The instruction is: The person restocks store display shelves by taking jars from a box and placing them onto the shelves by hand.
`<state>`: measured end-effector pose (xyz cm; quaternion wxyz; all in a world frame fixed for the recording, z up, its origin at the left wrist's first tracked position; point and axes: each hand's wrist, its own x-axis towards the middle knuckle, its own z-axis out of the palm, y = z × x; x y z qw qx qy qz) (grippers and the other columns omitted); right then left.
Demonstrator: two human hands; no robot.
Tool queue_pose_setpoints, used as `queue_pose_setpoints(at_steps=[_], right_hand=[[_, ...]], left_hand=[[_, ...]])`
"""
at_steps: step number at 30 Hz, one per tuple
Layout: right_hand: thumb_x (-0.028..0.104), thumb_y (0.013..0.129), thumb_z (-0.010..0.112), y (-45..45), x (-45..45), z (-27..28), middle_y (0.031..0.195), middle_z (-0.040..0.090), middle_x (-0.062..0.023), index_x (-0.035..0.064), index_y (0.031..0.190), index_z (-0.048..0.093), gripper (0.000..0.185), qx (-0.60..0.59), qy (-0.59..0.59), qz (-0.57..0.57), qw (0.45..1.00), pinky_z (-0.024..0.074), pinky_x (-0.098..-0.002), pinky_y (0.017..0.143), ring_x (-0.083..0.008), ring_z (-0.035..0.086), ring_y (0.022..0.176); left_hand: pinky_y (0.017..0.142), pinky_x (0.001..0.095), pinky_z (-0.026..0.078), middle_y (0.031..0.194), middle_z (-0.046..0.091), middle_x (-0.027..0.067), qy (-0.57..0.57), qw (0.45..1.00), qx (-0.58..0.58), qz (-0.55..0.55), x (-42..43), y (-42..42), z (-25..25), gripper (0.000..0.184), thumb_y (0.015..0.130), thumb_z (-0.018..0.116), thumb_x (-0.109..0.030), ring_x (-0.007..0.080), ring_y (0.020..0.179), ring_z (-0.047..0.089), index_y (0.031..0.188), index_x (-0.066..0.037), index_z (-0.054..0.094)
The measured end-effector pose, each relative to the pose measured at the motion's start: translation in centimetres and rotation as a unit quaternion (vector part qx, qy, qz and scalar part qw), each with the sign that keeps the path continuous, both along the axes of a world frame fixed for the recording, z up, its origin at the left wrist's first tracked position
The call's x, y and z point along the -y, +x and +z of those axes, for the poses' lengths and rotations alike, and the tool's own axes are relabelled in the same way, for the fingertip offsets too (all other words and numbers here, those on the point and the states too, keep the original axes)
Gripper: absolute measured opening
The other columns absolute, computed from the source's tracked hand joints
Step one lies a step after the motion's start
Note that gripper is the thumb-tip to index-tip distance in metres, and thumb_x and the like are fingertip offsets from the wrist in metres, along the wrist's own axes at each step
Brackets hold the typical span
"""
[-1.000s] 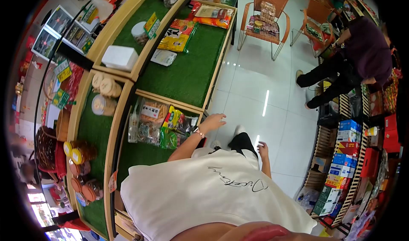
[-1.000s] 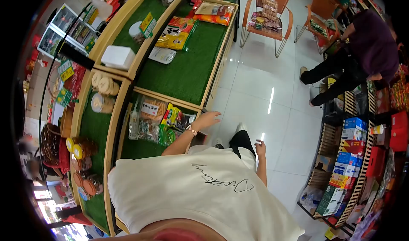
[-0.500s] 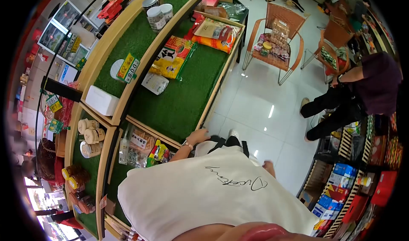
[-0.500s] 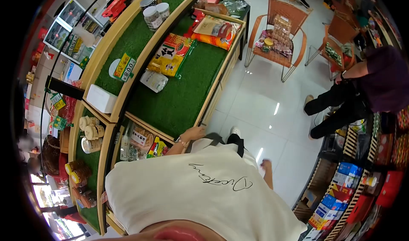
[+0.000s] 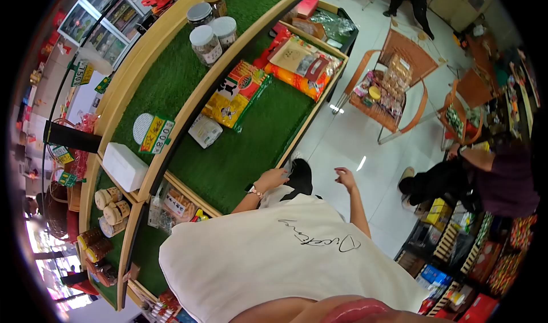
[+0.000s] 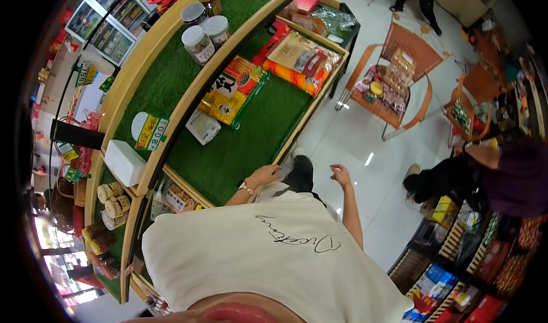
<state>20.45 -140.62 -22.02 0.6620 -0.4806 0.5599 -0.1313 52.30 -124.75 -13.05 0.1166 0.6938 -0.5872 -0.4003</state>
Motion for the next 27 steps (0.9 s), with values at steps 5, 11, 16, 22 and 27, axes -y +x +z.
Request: queue_pose_setpoints(at_steps=[5,11,16,22,27], right_hand=[[0.025,0.088,0.058,8.0,8.0,4.0,0.087,0.067,-0.0086,0.0071,0.117,0.057,0.034,-0.042,-0.002,0.185,0.982,0.0488,-0.0291,0.068,-0.0152,0.064,0.077],[0.020,0.088,0.060,15.7,19.1,4.9,0.091,0.067,-0.0124,0.0003,0.118,0.055,0.037,-0.040,-0.149,0.257,0.954,0.0512,-0.0299,0.072,-0.0180,0.064,0.082],[0.023,0.086,0.060,21.3,22.9,8.0,0.086,0.068,-0.0093,0.0034,0.120,0.055,0.039,0.033,-0.169,0.277,0.945,0.0484,-0.0293,0.073,-0.0168,0.064,0.080],[0.024,0.089,0.061,28.8,24.0,14.7,0.081,0.065,-0.0074,0.0036,0.120,0.055,0.038,0.078,-0.102,0.403,0.906,0.0458,-0.0271,0.066,-0.0127,0.061,0.075],[0.014,0.091,0.059,37.1,26.2,26.1,0.068,0.053,-0.0003,0.0060,0.116,0.059,0.026,0.200,-0.151,0.454,0.855,0.0402,-0.0231,0.055,-0.0069,0.052,0.063]], left_hand=[[0.085,0.0395,0.048,0.111,0.064,0.0145,-0.052,0.995,-0.035,0.079,9.4,4.8,3.0,0.035,0.087,0.060,-0.027,0.0300,0.101,0.061,0.115,-0.006,0.061],[0.086,0.0395,0.047,0.103,0.066,0.0105,-0.210,0.963,-0.022,0.170,18.6,10.1,8.8,0.024,0.090,0.057,-0.022,0.0288,0.099,0.060,0.108,-0.007,0.062],[0.089,0.0375,0.046,0.108,0.064,0.0112,-0.236,0.954,-0.015,0.185,21.4,11.7,11.4,0.026,0.092,0.057,-0.021,0.0267,0.102,0.059,0.112,-0.007,0.062],[0.090,0.0368,0.046,0.110,0.063,0.0112,-0.241,0.927,-0.064,0.280,21.7,12.4,14.2,0.028,0.090,0.059,-0.020,0.0263,0.103,0.059,0.115,-0.006,0.061],[0.088,0.0342,0.047,0.109,0.064,0.0109,-0.268,0.889,-0.048,0.368,23.4,13.0,18.4,0.026,0.090,0.060,-0.015,0.0245,0.101,0.061,0.115,-0.005,0.061]])
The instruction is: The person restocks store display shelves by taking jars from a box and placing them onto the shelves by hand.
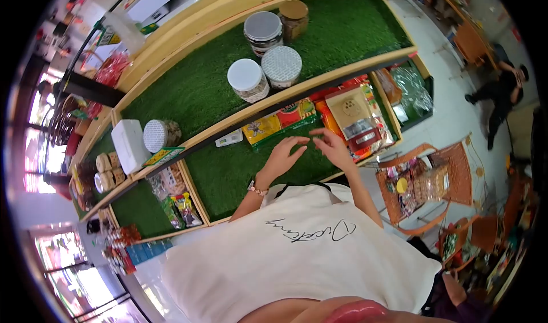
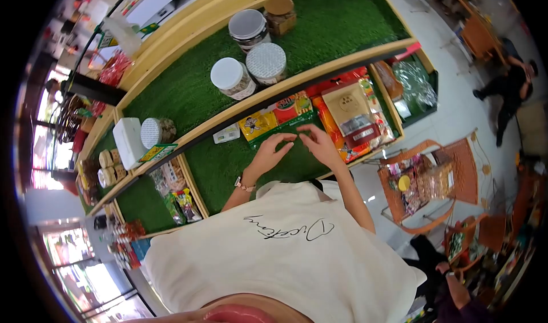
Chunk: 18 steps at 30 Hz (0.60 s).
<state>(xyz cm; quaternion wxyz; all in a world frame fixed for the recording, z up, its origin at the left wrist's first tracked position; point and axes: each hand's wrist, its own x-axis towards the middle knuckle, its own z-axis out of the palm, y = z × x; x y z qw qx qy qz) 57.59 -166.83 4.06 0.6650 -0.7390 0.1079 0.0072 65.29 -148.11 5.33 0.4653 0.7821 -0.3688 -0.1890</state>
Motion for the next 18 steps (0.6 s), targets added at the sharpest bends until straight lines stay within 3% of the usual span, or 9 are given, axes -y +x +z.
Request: queue_pose_setpoints(at_steps=[3,4,5,6,10,12,15,17,18], right_hand=[[0.009,0.091,0.057,5.2,2.6,5.1,0.070,0.051,0.0007,0.0053,0.113,0.059,0.022,0.147,-0.035,0.017,0.988,0.0404,-0.0227,0.057,-0.0072,0.050,0.063],[0.007,0.090,0.058,7.8,3.7,5.6,0.074,0.054,-0.0005,0.0036,0.110,0.059,0.021,0.254,-0.042,-0.006,0.966,0.0428,-0.0228,0.063,-0.0076,0.052,0.069],[0.004,0.088,0.058,9.3,5.1,9.0,0.086,0.056,-0.0028,0.0023,0.112,0.057,0.024,0.226,-0.023,0.001,0.974,0.0445,-0.0244,0.072,-0.0089,0.053,0.075],[0.002,0.084,0.061,12.3,6.7,9.5,0.096,0.056,-0.0050,0.0032,0.116,0.054,0.033,0.320,-0.050,-0.008,0.946,0.0448,-0.0263,0.078,-0.0109,0.053,0.081],[0.020,0.071,0.080,24.6,13.8,9.6,0.134,0.041,-0.0134,0.0085,0.144,0.024,0.092,0.299,-0.211,-0.004,0.930,0.0444,-0.0379,0.092,-0.0279,0.047,0.114],[0.021,0.069,0.082,30.3,16.1,8.7,0.139,0.037,-0.0143,0.0085,0.145,0.025,0.096,0.306,-0.273,0.057,0.910,0.0419,-0.0400,0.098,-0.0288,0.041,0.124],[0.021,0.068,0.083,36.6,17.3,6.3,0.138,0.040,-0.0139,0.0074,0.141,0.032,0.091,0.333,-0.215,0.226,0.890,0.0395,-0.0395,0.102,-0.0253,0.040,0.127],[0.019,0.067,0.084,36.1,16.1,7.6,0.134,0.046,-0.0131,0.0060,0.134,0.039,0.081,0.284,-0.122,0.268,0.913,0.0398,-0.0382,0.101,-0.0206,0.044,0.124],[0.020,0.064,0.085,34.4,15.6,8.8,0.130,0.050,-0.0119,0.0050,0.130,0.042,0.080,0.266,-0.112,0.242,0.926,0.0414,-0.0370,0.099,-0.0224,0.049,0.119]], left_hand=[[0.088,0.0333,0.047,0.109,0.065,0.0093,-0.040,0.995,0.010,0.086,1.3,0.2,1.8,0.026,0.090,0.060,-0.013,0.0218,0.102,0.061,0.114,-0.005,0.061],[0.088,0.0330,0.047,0.109,0.065,0.0087,-0.048,0.993,-0.003,0.111,1.9,0.3,2.3,0.026,0.090,0.060,-0.013,0.0210,0.102,0.061,0.114,-0.004,0.061],[0.088,0.0328,0.047,0.110,0.065,0.0081,-0.054,0.989,-0.017,0.136,2.5,0.3,2.8,0.025,0.090,0.060,-0.013,0.0203,0.103,0.061,0.114,-0.004,0.061],[0.088,0.0325,0.047,0.110,0.065,0.0075,-0.060,0.985,-0.031,0.159,3.1,0.1,3.3,0.025,0.090,0.060,-0.012,0.0196,0.103,0.061,0.114,-0.004,0.061],[0.090,0.0318,0.047,0.112,0.065,0.0078,-0.048,0.975,-0.092,0.198,6.8,-0.8,5.2,0.026,0.091,0.059,-0.013,0.0189,0.105,0.060,0.115,-0.004,0.062],[0.091,0.0315,0.047,0.113,0.064,0.0083,-0.045,0.980,-0.059,0.186,8.5,-1.0,5.6,0.026,0.091,0.059,-0.014,0.0187,0.106,0.060,0.116,-0.005,0.062],[0.092,0.0337,0.047,0.113,0.063,0.0094,-0.017,0.982,0.009,0.188,10.2,-1.2,5.7,0.028,0.090,0.061,-0.016,0.0224,0.105,0.060,0.117,-0.007,0.061],[0.091,0.0349,0.047,0.112,0.063,0.0082,-0.017,0.975,0.047,0.216,10.7,-1.5,6.3,0.028,0.090,0.061,-0.016,0.0243,0.104,0.059,0.117,-0.008,0.061],[0.091,0.0354,0.047,0.111,0.063,0.0073,-0.015,0.971,0.073,0.228,10.7,-2.2,7.0,0.028,0.090,0.061,-0.016,0.0248,0.104,0.059,0.117,-0.008,0.060]])
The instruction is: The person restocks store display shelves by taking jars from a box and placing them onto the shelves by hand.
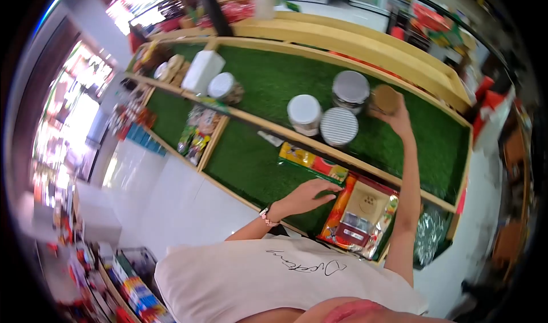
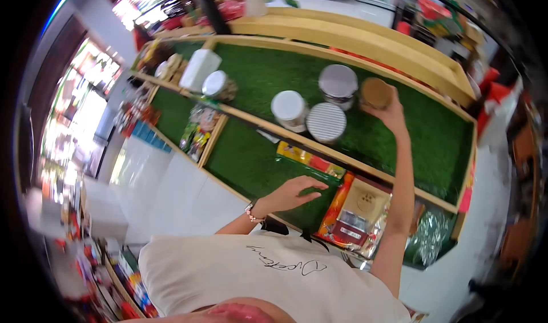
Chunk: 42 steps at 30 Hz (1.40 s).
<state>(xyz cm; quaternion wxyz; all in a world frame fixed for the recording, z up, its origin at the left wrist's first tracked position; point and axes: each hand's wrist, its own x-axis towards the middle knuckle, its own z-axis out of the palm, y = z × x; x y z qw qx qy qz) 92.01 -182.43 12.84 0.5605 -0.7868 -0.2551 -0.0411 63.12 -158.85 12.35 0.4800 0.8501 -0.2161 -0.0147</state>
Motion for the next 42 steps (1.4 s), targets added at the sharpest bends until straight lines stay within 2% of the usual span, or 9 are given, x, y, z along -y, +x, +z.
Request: queue_pose_setpoints(at_steps=[8,11,14,15,18,25,34,37,42], right_hand=[[0.009,0.071,0.078,-21.2,-0.6,-5.3,0.134,0.044,-0.0153,0.0011,0.138,0.034,0.081,-0.010,0.236,-0.261,0.936,0.0389,-0.0410,0.103,-0.0270,0.047,0.121],[0.006,0.072,0.076,-32.8,-6.1,-7.9,0.126,0.052,-0.0119,0.0021,0.133,0.040,0.071,-0.245,0.222,-0.035,0.943,0.0469,-0.0394,0.096,-0.0251,0.056,0.111],[0.011,0.067,0.083,-39.9,-15.8,-5.4,0.128,0.051,-0.0109,0.0027,0.135,0.038,0.082,-0.242,0.116,0.263,0.927,0.0455,-0.0357,0.097,-0.0224,0.053,0.116],[0.012,0.071,0.082,-42.1,-18.4,-7.7,0.127,0.051,-0.0103,0.0027,0.136,0.037,0.080,-0.352,0.181,0.324,0.859,0.0444,-0.0350,0.097,-0.0215,0.053,0.115],[0.011,0.075,0.079,-47.6,-24.4,-5.0,0.132,0.046,-0.0099,0.0053,0.140,0.031,0.081,-0.422,0.090,0.402,0.807,0.0442,-0.0364,0.098,-0.0200,0.048,0.121],[0.016,0.070,0.082,-56.6,-36.1,-5.0,0.136,0.043,-0.0103,0.0073,0.141,0.032,0.087,-0.353,-0.072,0.596,0.718,0.0395,-0.0368,0.101,-0.0213,0.044,0.126],[0.035,0.075,0.079,-69.7,-46.1,-7.6,0.139,0.042,-0.0098,0.0052,0.145,0.025,0.093,-0.411,0.009,0.687,0.599,0.0352,-0.0382,0.105,-0.0236,0.038,0.131],[0.047,0.082,0.069,-71.0,-48.6,-8.3,0.141,0.040,-0.0076,0.0090,0.146,0.025,0.087,-0.624,0.055,0.658,0.418,0.0350,-0.0407,0.107,-0.0210,0.038,0.131],[0.041,0.097,0.048,-71.8,-55.1,-9.3,0.135,0.046,-0.0074,0.0114,0.142,0.033,0.056,-0.575,-0.074,0.602,0.550,0.0441,-0.0414,0.099,-0.0224,0.049,0.123]], left_hand=[[0.094,0.0345,0.044,0.127,0.055,0.0075,-0.098,0.988,-0.028,0.116,-4.6,-9.2,0.9,0.041,0.089,0.062,-0.015,0.0226,0.116,0.052,0.129,-0.009,0.051],[0.103,0.0369,0.037,0.147,0.034,0.0063,-0.152,0.976,-0.056,0.142,-6.5,-14.8,-0.7,0.070,0.087,0.065,-0.020,0.0211,0.132,0.036,0.145,-0.010,0.028],[0.108,0.0362,0.031,0.146,0.033,0.0106,-0.244,0.937,-0.131,0.215,-8.1,-21.7,0.5,0.078,0.087,0.065,-0.025,0.0211,0.133,0.034,0.148,-0.007,0.019],[0.108,0.0357,0.029,0.144,0.034,0.0120,-0.305,0.921,-0.082,0.227,-9.1,-24.0,-0.9,0.081,0.086,0.066,-0.023,0.0201,0.133,0.032,0.147,-0.005,0.017],[0.112,0.0382,0.023,0.148,0.027,0.0132,-0.476,0.810,-0.129,0.318,-12.4,-31.8,-3.3,0.081,0.085,0.067,-0.025,0.0240,0.137,0.027,0.147,-0.006,0.018],[0.099,0.0376,0.040,0.123,0.056,0.0172,-0.213,0.816,-0.064,0.533,-19.0,-47.1,-2.8,0.070,0.081,0.071,-0.029,0.0264,0.117,0.052,0.136,-0.001,0.037],[0.097,0.0366,0.041,0.116,0.061,0.0157,-0.215,0.738,0.044,0.638,-25.8,-60.6,-4.4,0.070,0.074,0.076,-0.027,0.0251,0.112,0.056,0.130,-0.001,0.044],[0.097,0.0354,0.041,0.113,0.061,0.0120,-0.269,0.715,0.079,0.641,-27.5,-62.1,-4.6,0.068,0.074,0.076,-0.026,0.0228,0.109,0.056,0.129,-0.001,0.046],[0.095,0.0351,0.042,0.110,0.062,0.0098,-0.251,0.703,0.085,0.660,-33.7,-62.4,-3.8,0.069,0.071,0.079,-0.024,0.0206,0.107,0.056,0.127,-0.001,0.047]])
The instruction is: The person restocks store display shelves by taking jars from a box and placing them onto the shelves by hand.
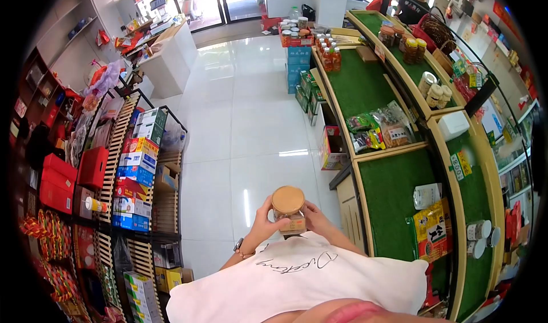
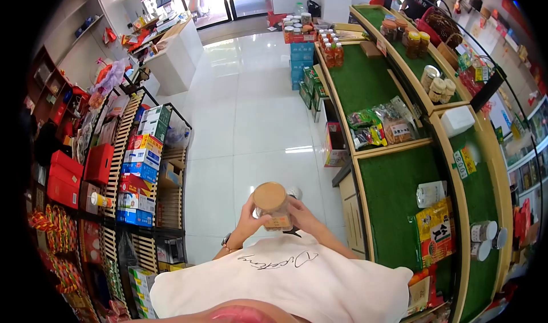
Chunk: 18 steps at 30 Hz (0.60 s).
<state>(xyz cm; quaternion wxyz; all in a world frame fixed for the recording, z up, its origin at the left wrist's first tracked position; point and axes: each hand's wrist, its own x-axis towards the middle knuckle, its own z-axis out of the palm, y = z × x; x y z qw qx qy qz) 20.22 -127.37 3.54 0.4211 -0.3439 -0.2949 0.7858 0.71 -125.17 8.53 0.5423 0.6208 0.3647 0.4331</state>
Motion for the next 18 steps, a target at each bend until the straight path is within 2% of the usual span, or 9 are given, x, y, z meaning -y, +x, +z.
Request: queue_pose_setpoints(at_steps=[1,4,8,9,12,13,16,18], right_hand=[[0.039,0.099,0.044,-0.1,-2.1,0.5,0.133,0.048,-0.0072,0.0120,0.141,0.035,0.051,0.007,-0.017,0.003,1.000,0.0458,-0.0407,0.097,-0.0220,0.051,0.121],[0.030,0.099,0.046,-1.5,-8.9,1.8,0.132,0.047,-0.0075,0.0061,0.136,0.040,0.045,-0.036,-0.059,0.018,0.997,0.0437,-0.0397,0.099,-0.0220,0.049,0.121],[0.042,0.095,0.051,-3.5,-18.4,4.7,0.132,0.047,-0.0094,0.0077,0.137,0.038,0.056,-0.103,-0.019,0.152,0.983,0.0461,-0.0398,0.097,-0.0219,0.051,0.118],[0.045,0.094,0.052,-4.1,-20.5,4.1,0.132,0.046,-0.0101,0.0087,0.139,0.035,0.060,-0.130,-0.002,0.168,0.977,0.0465,-0.0396,0.096,-0.0214,0.051,0.119],[0.043,0.094,0.053,-4.6,-25.3,8.6,0.135,0.045,-0.0086,0.0103,0.141,0.033,0.060,-0.152,0.025,0.154,0.976,0.0448,-0.0391,0.098,-0.0209,0.050,0.121],[0.039,0.094,0.054,-4.7,-26.8,7.4,0.138,0.043,-0.0066,0.0128,0.144,0.030,0.062,-0.122,0.014,0.141,0.982,0.0429,-0.0389,0.100,-0.0203,0.048,0.123],[0.031,0.089,0.064,-4.6,-31.3,4.4,0.135,0.049,-0.0052,0.0124,0.140,0.034,0.062,-0.184,-0.028,0.120,0.975,0.0437,-0.0397,0.100,-0.0207,0.051,0.121],[0.029,0.088,0.065,-4.4,-33.7,3.5,0.135,0.049,-0.0058,0.0111,0.139,0.036,0.061,-0.202,-0.025,0.125,0.971,0.0433,-0.0404,0.101,-0.0215,0.052,0.121]], left_hand=[[0.095,0.0351,0.043,0.110,0.062,0.0098,0.008,1.000,-0.017,0.008,-1.7,-0.2,0.1,0.070,0.070,0.080,-0.023,0.0204,0.106,0.057,0.127,-0.001,0.047],[0.093,0.0343,0.044,0.109,0.063,0.0100,0.027,0.998,-0.016,0.047,-7.0,-0.9,0.2,0.072,0.067,0.083,-0.021,0.0190,0.105,0.058,0.126,0.000,0.048],[0.090,0.0321,0.046,0.109,0.063,0.0107,0.045,0.997,-0.002,0.068,-15.7,-2.5,1.6,0.074,0.064,0.086,-0.020,0.0162,0.101,0.060,0.125,0.000,0.049],[0.087,0.0310,0.047,0.108,0.063,0.0088,0.059,0.996,-0.008,0.069,-18.0,-3.0,1.8,0.073,0.063,0.087,-0.019,0.0148,0.099,0.060,0.123,0.000,0.050],[0.087,0.0311,0.048,0.108,0.062,0.0068,0.053,0.991,0.102,0.065,-23.9,-3.9,2.5,0.072,0.063,0.087,-0.019,0.0148,0.099,0.060,0.123,0.000,0.050],[0.090,0.0314,0.046,0.108,0.060,0.0057,0.011,0.989,0.137,0.063,-25.1,-4.0,3.4,0.074,0.063,0.088,-0.021,0.0151,0.101,0.058,0.122,0.001,0.050],[0.092,0.0324,0.045,0.109,0.060,0.0067,0.032,0.985,0.153,0.070,-29.3,-4.1,2.8,0.077,0.062,0.089,-0.024,0.0159,0.104,0.057,0.122,0.003,0.050],[0.093,0.0334,0.045,0.113,0.059,0.0092,0.045,0.984,0.152,0.082,-31.3,-3.9,2.3,0.080,0.060,0.090,-0.027,0.0175,0.105,0.057,0.123,0.005,0.050]])
